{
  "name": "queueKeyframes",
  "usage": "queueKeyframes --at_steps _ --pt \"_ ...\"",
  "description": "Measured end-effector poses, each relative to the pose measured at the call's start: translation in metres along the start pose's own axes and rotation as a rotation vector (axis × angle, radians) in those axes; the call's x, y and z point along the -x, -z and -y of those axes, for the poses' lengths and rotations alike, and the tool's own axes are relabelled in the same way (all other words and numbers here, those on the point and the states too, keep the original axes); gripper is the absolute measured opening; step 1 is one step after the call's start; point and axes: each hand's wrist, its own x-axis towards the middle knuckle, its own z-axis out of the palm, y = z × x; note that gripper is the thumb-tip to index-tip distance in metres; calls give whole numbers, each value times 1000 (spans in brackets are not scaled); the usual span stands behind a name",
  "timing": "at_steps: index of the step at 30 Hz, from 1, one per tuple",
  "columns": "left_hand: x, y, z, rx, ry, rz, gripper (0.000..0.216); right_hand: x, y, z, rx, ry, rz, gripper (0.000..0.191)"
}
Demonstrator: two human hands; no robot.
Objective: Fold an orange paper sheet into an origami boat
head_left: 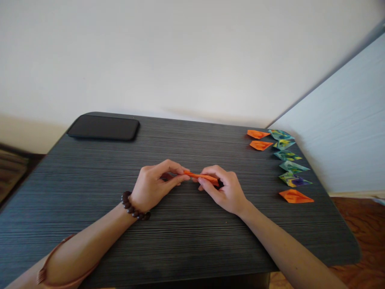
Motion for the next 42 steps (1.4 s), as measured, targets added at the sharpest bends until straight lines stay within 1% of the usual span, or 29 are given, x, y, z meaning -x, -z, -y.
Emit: queueKeyframes --at_steps 5,9,12,16,19,22,31,36,42 --pt "1 1 0 -109 -29 -35 19 -1 1 1 -6 47 12 13" --pt "1 2 -1 -216 -103 -48 14 -3 2 5 7 38 9 16" --pt "1 1 0 -235 -157 -57 12 -3 3 6 -3 37 -4 17" --pt "1 -1 6 -234 -262 -121 10 -3 1 6 -7 33 -35 18" --pt "1 -1 7 -239 -298 -141 10 -2 0 4 -6 44 -44 17" --pt "0 -1 6 -253 -314 -141 8 -1 0 3 3 87 -46 17" --pt "1 -1 6 -260 -374 -127 8 -2 -1 2 67 201 -32 23" --pt "0 0 3 -274 -394 -114 6 -1 -2 0 44 203 -47 22" --pt "0 2 6 -265 -393 -37 9 -1 -1 2 25 192 -46 17"
